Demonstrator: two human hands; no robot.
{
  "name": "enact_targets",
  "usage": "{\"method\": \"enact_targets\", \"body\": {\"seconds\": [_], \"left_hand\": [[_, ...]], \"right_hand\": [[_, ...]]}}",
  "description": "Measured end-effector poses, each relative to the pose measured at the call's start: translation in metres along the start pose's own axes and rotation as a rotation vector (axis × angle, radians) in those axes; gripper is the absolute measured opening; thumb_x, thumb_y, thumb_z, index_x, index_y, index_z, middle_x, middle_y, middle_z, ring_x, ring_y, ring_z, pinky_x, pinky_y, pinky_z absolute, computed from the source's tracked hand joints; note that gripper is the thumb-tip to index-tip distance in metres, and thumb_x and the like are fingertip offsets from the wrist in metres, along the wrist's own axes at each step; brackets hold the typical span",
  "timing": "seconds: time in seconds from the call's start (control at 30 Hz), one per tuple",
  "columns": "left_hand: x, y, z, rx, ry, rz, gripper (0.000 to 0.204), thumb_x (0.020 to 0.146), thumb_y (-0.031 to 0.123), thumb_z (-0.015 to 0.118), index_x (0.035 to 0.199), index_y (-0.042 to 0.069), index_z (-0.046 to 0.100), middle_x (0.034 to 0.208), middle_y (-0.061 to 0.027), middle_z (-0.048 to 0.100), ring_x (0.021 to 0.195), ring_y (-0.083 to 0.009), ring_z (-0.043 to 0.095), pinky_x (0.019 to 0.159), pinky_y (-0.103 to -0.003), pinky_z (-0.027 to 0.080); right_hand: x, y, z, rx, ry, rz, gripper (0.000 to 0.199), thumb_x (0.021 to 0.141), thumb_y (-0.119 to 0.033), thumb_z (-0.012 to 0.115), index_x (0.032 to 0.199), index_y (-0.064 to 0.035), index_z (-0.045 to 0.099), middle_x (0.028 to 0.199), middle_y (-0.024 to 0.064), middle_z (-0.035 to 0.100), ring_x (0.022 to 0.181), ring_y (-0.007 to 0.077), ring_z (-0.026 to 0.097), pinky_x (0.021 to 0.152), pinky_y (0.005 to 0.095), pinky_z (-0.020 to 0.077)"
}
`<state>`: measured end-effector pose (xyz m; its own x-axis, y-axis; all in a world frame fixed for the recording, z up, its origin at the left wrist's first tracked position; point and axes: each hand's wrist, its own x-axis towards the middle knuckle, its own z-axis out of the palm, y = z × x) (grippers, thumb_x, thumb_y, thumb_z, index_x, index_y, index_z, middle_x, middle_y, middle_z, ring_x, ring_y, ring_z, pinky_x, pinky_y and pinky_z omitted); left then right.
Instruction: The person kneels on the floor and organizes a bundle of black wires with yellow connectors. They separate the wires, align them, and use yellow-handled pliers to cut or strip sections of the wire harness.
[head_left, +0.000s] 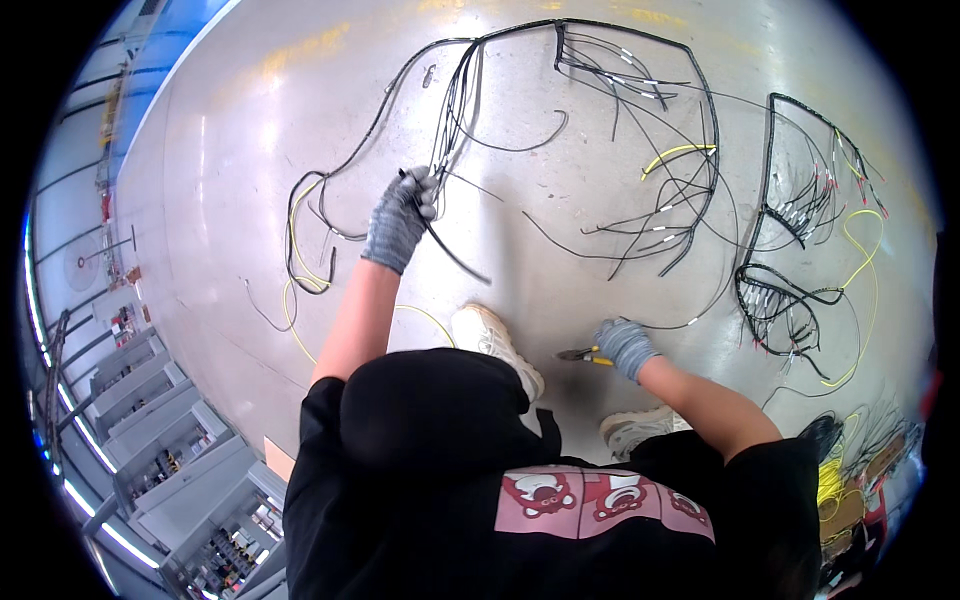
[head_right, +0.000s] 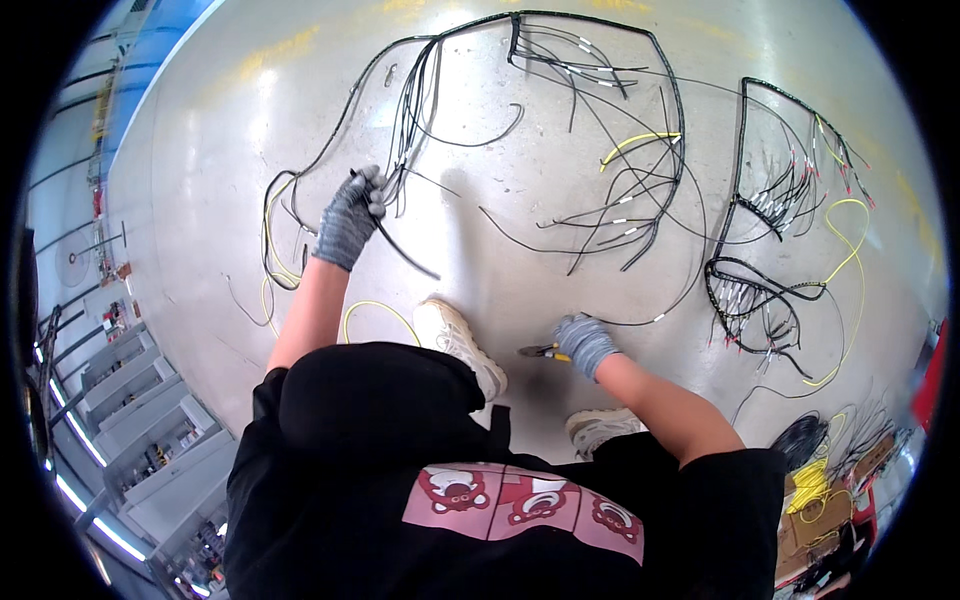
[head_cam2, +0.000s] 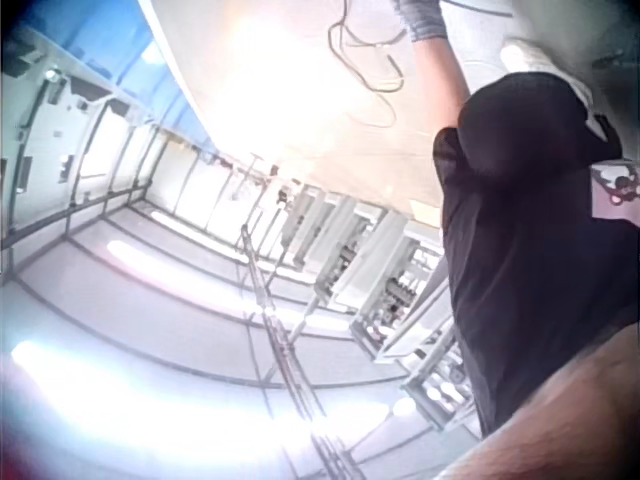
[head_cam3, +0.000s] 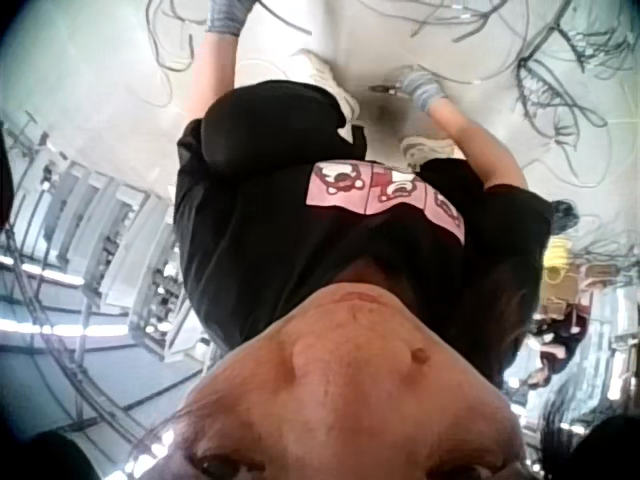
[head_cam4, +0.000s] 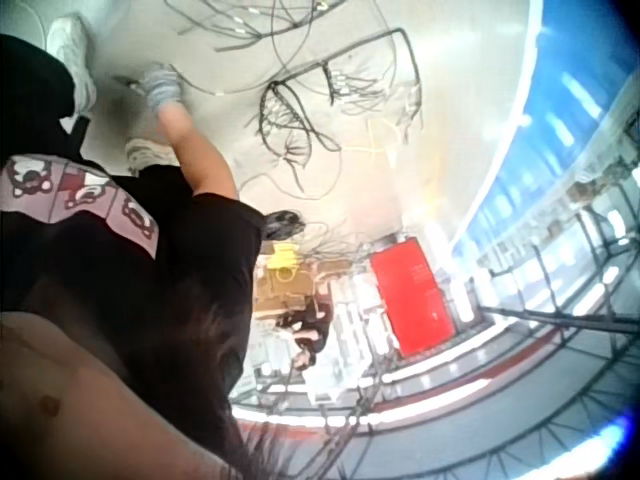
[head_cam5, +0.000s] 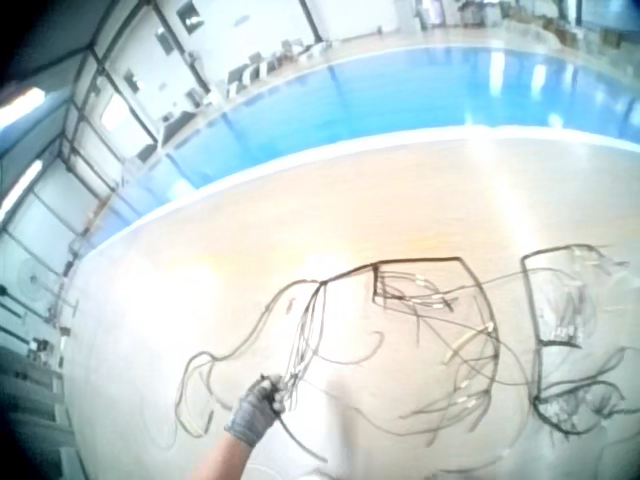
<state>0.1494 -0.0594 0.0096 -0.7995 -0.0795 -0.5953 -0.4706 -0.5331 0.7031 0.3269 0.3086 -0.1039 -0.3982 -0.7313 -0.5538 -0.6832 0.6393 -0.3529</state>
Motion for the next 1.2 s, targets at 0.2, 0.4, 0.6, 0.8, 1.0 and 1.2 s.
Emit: {"method": "enact_targets", "body": {"seconds": [0.2, 0.4, 0.6, 0.8, 1.0, 1.2], "left_hand": [[0.126, 0.041, -0.045, 0.985, 0.174, 0.332, 0.035, 0.083, 0.031, 0.057, 0.108, 0.007, 0.055, 0.095, -0.0023, 0.058, 0.076, -0.011, 0.049, 0.065, -0.024, 0.039], [0.176, 0.009, -0.015, 0.871, -0.202, -0.071, 0.048, 0.085, 0.045, 0.051, 0.119, 0.012, 0.051, 0.094, 0.0051, 0.056, 0.077, -0.0061, 0.047, 0.065, -0.022, 0.041], [0.167, -0.014, -0.021, 0.853, -0.234, -0.18, 0.038, 0.082, 0.039, 0.059, 0.106, 0.01, 0.054, 0.08, 0.0056, 0.053, 0.067, -0.0055, 0.047, 0.058, -0.02, 0.04], [0.245, -0.076, -0.083, 1.471, -0.286, -0.114, 0.048, 0.083, 0.038, 0.045, 0.113, 0.002, 0.052, 0.111, -0.0197, 0.055, 0.106, -0.0323, 0.051, 0.091, -0.037, 0.039], [0.25, -0.104, -0.1, 1.587, -0.183, -0.098, 0.05, 0.08, 0.031, 0.061, 0.11, -0.005, 0.045, 0.096, -0.0174, 0.06, 0.087, -0.0278, 0.058, 0.078, -0.035, 0.045], [0.225, -0.095, -0.055, 1.675, -0.129, 0.105, 0.051, 0.074, 0.031, 0.068, 0.104, -0.003, 0.046, 0.09, -0.0179, 0.06, 0.08, -0.0289, 0.057, 0.073, -0.037, 0.046]], "right_hand": [[-0.041, 0.063, -0.031, 0.045, 0.06, 0.328, 0.019, 0.076, -0.013, 0.05, 0.093, -0.01, 0.059, 0.091, 0.0087, 0.058, 0.086, 0.0226, 0.058, 0.071, 0.0351, 0.0475], [-0.085, 0.055, -0.043, 0.284, 0.225, 0.616, 0.017, 0.072, -0.008, 0.055, 0.089, -0.0077, 0.056, 0.088, 0.011, 0.057, 0.082, 0.0269, 0.057, 0.07, 0.036, 0.0464], [-0.1, 0.001, -0.047, 0.728, 0.522, 0.894, 0.019, 0.073, -0.007, 0.055, 0.092, -0.0045, 0.055, 0.091, 0.0163, 0.056, 0.084, 0.0341, 0.055, 0.076, 0.0393, 0.0452], [-0.122, -0.044, -0.091, 0.768, 0.602, 0.964, 0.021, 0.07, -0.002, 0.053, 0.09, -0.0063, 0.056, 0.086, 0.0129, 0.056, 0.081, 0.0325, 0.055, 0.071, 0.0377, 0.046], [-0.168, -0.062, -0.288, 1.05, 1.142, 0.854, 0.019, 0.077, -0.007, 0.058, 0.096, -0.0022, 0.059, 0.087, 0.0102, 0.06, 0.082, 0.0229, 0.059, 0.076, 0.0338, 0.0465], [-0.19, -0.147, -0.375, 2.122, 0.558, 0.314, 0.051, 0.082, -0.032, 0.053, 0.123, -0.0024, 0.043, 0.119, 0.012, 0.049, 0.108, 0.021, 0.048, 0.096, 0.0328, 0.0363]]}}
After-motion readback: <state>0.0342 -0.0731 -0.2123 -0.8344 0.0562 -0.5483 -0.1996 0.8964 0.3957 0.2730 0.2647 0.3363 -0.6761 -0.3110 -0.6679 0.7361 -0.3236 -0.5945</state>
